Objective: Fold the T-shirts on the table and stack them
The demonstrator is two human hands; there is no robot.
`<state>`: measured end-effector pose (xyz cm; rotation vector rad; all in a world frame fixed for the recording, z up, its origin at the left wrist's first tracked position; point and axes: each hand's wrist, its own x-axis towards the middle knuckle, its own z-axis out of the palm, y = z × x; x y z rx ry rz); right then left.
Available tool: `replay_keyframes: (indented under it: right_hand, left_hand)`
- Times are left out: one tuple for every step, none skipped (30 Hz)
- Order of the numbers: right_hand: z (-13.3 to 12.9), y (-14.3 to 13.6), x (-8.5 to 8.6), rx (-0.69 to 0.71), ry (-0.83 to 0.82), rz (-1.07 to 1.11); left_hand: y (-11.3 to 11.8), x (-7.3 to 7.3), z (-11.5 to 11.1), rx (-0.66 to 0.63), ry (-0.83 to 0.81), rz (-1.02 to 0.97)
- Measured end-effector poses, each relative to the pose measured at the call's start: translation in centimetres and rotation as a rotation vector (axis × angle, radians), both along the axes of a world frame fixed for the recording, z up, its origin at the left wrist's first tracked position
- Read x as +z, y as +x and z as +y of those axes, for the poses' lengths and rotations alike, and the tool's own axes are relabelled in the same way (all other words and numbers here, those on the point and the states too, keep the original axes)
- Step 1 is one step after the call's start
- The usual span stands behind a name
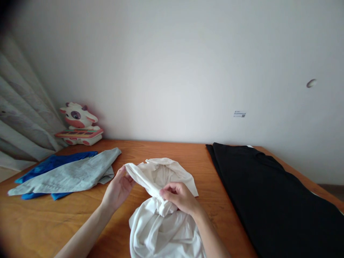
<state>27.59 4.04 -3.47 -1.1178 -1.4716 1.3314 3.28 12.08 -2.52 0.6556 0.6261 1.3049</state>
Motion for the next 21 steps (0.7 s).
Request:
replay_keyframes:
  right_hand:
    - [0.0,-0.1,0.1,-0.022,0.053,-0.04]
    - [-0.1,-0.2,0.2,-0.061,0.109,-0.074]
    - [-0.1,-0.4,0.2,-0.104,0.157,-0.093]
    - [-0.1,-0.5,0.2,-0.139,0.188,-0.095]
    - [-0.2,-0.7,0.2,-0.154,0.197,-0.085]
    - [-0.2,-0.9,0.2,-0.149,0.187,-0.075]
    - [-0.3,-1.1,0.1,-0.134,0.171,-0.073]
    - [-0.3,-1.3,0.0,-0.116,0.157,-0.084]
    - [-0.4,-1.6,-0.1,-0.104,0.149,-0.106]
    - [-0.4,-1.8,-0.2,-0.101,0.145,-0.126]
    - [-0.4,-1.9,-0.2,-0.103,0.144,-0.14]
    - [-0.4,-2.1,-0.2,-0.109,0.145,-0.14]
    - [-0.3,-2.1,-0.2,-0.113,0.144,-0.129]
    - [-0.2,-2.2,-0.3,-0.12,0.141,-0.112]
    - [-0.1,-2.2,-0.3,-0.13,0.136,-0.091]
    - [0.1,-2.1,-0.4,-0.147,0.13,-0.067]
    - [0.3,-2.0,-0.5,-0.172,0.125,-0.042]
    - [0.4,-1.9,-0.7,-0.203,0.121,-0.011]
    - [0.5,-1.8,-0.8,-0.236,0.118,0.024]
    - [0.6,-1.8,-0.9,-0.258,0.115,0.062]
    - [0.6,-1.8,-0.9,-0.265,0.109,0.098]
  left_hand:
    - [0.0,0.1,-0.1,-0.026,0.033,0.0]
    - [0.1,0.2,-0.4,-0.06,0.071,0.016]
    - [0.2,0.2,-0.7,-0.104,0.112,0.042]
    - [0.4,0.1,-1.2,-0.158,0.155,0.076]
    - [0.7,0.0,-1.8,-0.226,0.2,0.118]
    - [0.9,-0.1,-2.4,-0.307,0.248,0.165]
    - [1.2,-0.1,-3.0,-0.396,0.3,0.22]
    - [1.4,-0.1,-3.6,-0.483,0.352,0.276]
    - [1.6,0.0,-4.0,-0.558,0.4,0.327]
    - [1.8,0.0,-4.4,-0.616,0.438,0.365]
    - [1.9,0.0,-4.6,-0.648,0.458,0.387]
    - [1.9,0.0,-4.7,-0.648,0.456,0.391]
    - [2.0,-0.1,-4.6,-0.62,0.437,0.386]
    - [1.9,-0.2,-4.4,-0.568,0.406,0.379]
    - [1.9,-0.3,-4.0,-0.496,0.375,0.38]
    - [1.9,-0.5,-3.7,-0.412,0.356,0.392]
    - [1.8,-0.7,-3.4,-0.328,0.353,0.415]
    - [1.8,-0.8,-3.1,-0.259,0.368,0.445]
    - [1.7,-0.9,-2.9,-0.215,0.392,0.481]
    - [1.7,-0.9,-2.9,-0.203,0.419,0.519]
    - [1.7,-0.9,-2.9,-0.224,0.44,0.554]
